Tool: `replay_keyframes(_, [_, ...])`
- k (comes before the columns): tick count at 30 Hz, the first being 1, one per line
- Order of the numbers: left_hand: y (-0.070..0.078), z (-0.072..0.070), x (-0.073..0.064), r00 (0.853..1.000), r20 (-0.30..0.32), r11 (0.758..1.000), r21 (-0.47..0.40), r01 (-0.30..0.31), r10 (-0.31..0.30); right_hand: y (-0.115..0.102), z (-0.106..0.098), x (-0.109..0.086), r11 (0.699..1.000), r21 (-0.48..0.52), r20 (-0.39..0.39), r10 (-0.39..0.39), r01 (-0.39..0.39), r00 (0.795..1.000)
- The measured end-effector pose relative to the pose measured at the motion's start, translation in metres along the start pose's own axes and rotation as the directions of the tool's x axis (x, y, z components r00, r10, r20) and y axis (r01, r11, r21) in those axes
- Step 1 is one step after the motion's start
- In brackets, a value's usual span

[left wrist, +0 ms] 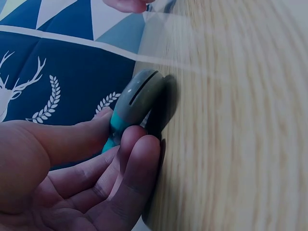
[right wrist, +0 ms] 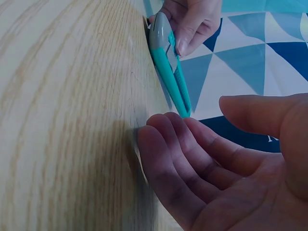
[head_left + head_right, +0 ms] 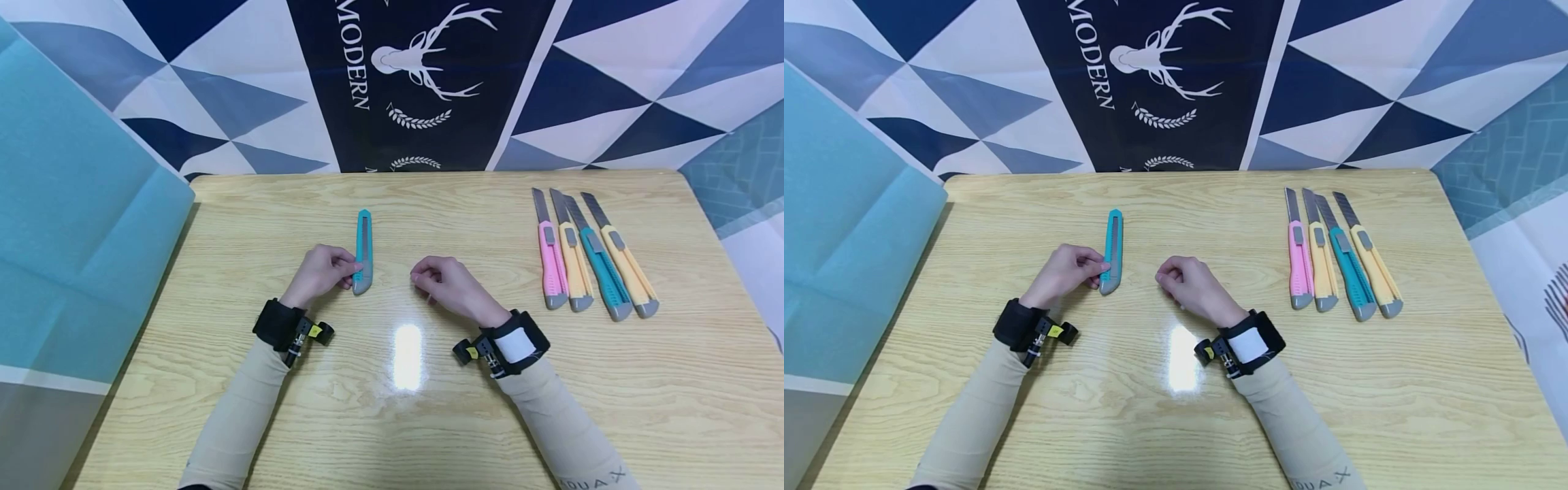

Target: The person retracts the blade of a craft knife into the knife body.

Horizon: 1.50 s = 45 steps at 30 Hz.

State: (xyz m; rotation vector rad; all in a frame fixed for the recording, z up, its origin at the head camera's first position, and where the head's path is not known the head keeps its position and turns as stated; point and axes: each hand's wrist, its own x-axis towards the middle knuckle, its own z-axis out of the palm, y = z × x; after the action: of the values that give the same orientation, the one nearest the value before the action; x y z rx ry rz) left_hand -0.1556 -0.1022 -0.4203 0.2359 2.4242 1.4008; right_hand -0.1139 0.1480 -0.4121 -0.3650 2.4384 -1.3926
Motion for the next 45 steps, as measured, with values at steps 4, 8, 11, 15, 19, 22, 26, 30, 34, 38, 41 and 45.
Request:
replay_keyframes(4, [0.0009,-0.0013,-0.0004,1.000,-0.010,1.000,0.009,-0.004,0.004,0.0011,0.0003,-0.0002,1.000,-0.001,0.008,0.000,0.000,1.000])
replay_keyframes(8, [0.0020,-0.0018,-0.0008,1.000,-0.017,1.000,0.011,0.000,0.000,0.0019,0.0002,-0.0001,1.000,-0.004,0.012,0.003,-0.003,1.000])
replay_keyframes(11, [0.0021,-0.0016,0.0000,1.000,-0.025,1.000,0.010,0.003,-0.003,0.0023,-0.0004,0.0000,1.000,-0.007,0.013,-0.004,0.004,1.000])
replay_keyframes(15, [0.0019,-0.0014,0.0010,0.999,-0.038,1.000,0.028,-0.003,0.004,0.0022,-0.0011,0.0000,1.000,-0.005,0.018,-0.020,0.020,1.000])
replay_keyframes(19, [0.0010,-0.0012,0.0014,0.998,-0.055,0.999,0.037,0.002,0.000,0.0022,-0.0013,-0.0002,1.000,-0.011,0.026,-0.019,0.020,0.999])
replay_keyframes(22, [0.0016,-0.0013,0.0009,0.998,-0.060,1.000,0.029,0.006,-0.005,0.0022,-0.0014,-0.0002,1.000,-0.020,0.028,-0.014,0.015,0.999])
replay_keyframes(26, [0.0025,-0.0017,0.0008,0.998,-0.056,1.000,0.030,0.003,-0.001,0.0026,-0.0018,0.0000,1.000,-0.018,0.033,-0.016,0.016,0.999])
replay_keyframes(30, [0.0017,-0.0008,0.0020,0.997,-0.069,0.999,0.032,-0.022,0.024,0.0029,-0.0025,0.0001,1.000,-0.010,0.041,-0.019,0.020,0.999])
replay_keyframes(34, [0.0008,0.0024,0.0026,0.993,-0.096,0.998,0.018,-0.064,0.065,0.0036,-0.0029,0.0002,1.000,-0.015,0.045,-0.016,0.017,0.999])
replay_keyframes(38, [0.0003,0.0049,0.0028,0.990,-0.106,0.996,0.018,-0.088,0.090,0.0041,-0.0026,0.0003,1.000,-0.022,0.044,-0.014,0.015,0.999])
replay_keyframes(41, [-0.0003,0.0052,0.0029,0.990,-0.104,0.995,0.024,-0.097,0.099,0.0040,-0.0023,0.0003,1.000,-0.025,0.042,-0.014,0.015,0.999])
replay_keyframes(45, [-0.0006,0.0050,0.0025,0.990,-0.095,0.994,0.025,-0.102,0.104,0.0042,-0.0023,0.0004,1.000,-0.026,0.039,-0.010,0.011,0.999])
